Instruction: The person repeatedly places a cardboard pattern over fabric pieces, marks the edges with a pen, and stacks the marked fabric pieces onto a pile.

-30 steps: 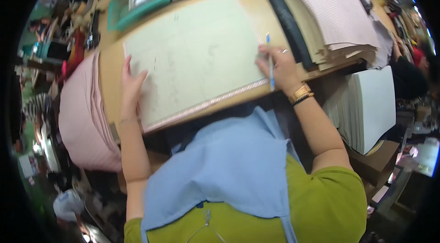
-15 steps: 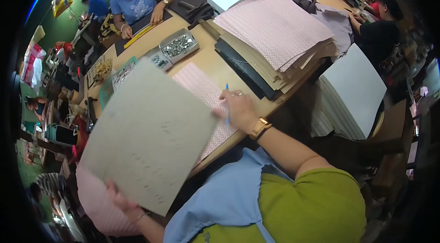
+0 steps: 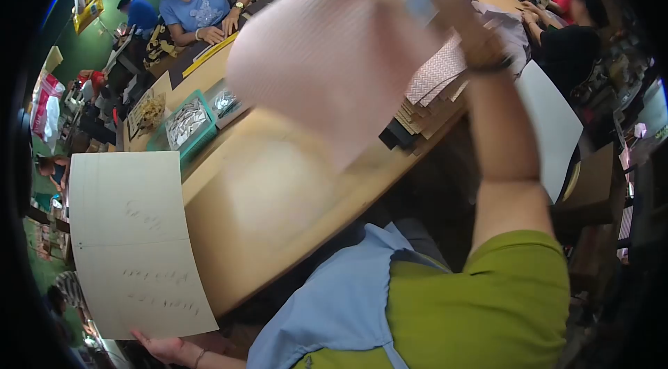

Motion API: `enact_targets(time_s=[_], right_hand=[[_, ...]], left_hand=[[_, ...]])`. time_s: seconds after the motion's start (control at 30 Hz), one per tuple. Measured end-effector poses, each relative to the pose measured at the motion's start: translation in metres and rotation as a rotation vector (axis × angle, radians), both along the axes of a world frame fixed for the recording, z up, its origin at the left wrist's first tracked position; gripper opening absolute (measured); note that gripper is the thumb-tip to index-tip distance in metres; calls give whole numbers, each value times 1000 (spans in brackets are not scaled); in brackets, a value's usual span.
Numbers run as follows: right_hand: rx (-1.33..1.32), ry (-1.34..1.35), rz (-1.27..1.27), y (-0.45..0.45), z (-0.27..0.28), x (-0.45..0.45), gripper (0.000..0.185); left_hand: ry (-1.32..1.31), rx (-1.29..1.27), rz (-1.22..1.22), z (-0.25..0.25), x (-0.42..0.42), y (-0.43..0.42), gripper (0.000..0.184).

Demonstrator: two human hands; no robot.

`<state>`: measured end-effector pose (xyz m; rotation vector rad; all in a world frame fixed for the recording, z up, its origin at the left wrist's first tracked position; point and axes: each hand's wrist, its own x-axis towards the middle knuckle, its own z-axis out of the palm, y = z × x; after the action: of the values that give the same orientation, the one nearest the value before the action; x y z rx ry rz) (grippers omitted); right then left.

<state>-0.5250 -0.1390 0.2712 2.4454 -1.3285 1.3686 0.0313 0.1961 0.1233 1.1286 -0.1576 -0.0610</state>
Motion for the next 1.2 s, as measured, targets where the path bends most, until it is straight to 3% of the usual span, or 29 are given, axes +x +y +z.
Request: enact_targets(time_s=[0.1,0.17,0.2,0.3,0.4,0.5,0.53,0.6,0.63,0.67,0.7,0.73,0.77,0.8,0.83,0.87,0.9,0.97,1.03,1.13,1.2], right_hand=[[-134,556,-348,-52,62,-109,31],[-152,662,-608,-116,58,-204,38],[-107,628,-686,-141,40,-232,41],[240,369,-731,-149,-41,-190,52],[588,283,-816,-138,-143,-144,78],[694,164,-885,-110,-160,-114,85],[696,135,-878,-110,-161,-114,86],[505,139,-787,-120,-169,-124,81],[156,163,-636,-133,-185,-129,64],[67,16,-333,-132,-182,-117,46],[226,-557,266,-144,-201,-103,39],[379,-344,96,-99,-170,-54,42],[600,-549,309,-77,-174,-21,47],[872,-655,196,-26,-149,27,56],[923,-656,352,-3,-157,49,58],[969,-656,498,12,-163,63,62],[1042,-679,610,11,-187,58,58],[1116,-723,667,11,-212,65,52],[1130,-761,556,25,-219,77,45],[943,-896,495,30,-215,67,34],[867,-1003,446,9,-230,32,30]], left_hand=[[112,-53,-134,-6,13,10,59],[-38,38,-81,-4,-4,-1,55],[-114,83,-56,-2,-14,-11,54],[299,-251,-376,0,-41,-41,54],[275,-261,-421,-3,-47,-54,58],[197,-415,-1092,-18,-16,-37,58],[226,-396,-1130,-16,-19,-35,58],[283,-353,-1179,-10,-23,-33,59],[318,-313,-995,-11,-33,-38,59],[351,-281,-797,-17,-41,-46,59],[336,-287,-879,-30,-37,-50,59],[401,-232,-796,-31,-48,-59,57],[466,-178,-713,-31,-59,-69,56],[479,-230,-770,-55,-50,-73,53],[331,-227,-824,-51,-62,-89,51],[409,-257,-881,-29,-82,-97,46],[316,-236,-894,-34,-84,-104,46],[198,-201,-959,-36,-77,-115,46],[157,-174,-1057,-31,-69,-120,46],[-460,580,-705,-46,-15,-121,54],[-756,1389,-171,-40,10,-98,70]])
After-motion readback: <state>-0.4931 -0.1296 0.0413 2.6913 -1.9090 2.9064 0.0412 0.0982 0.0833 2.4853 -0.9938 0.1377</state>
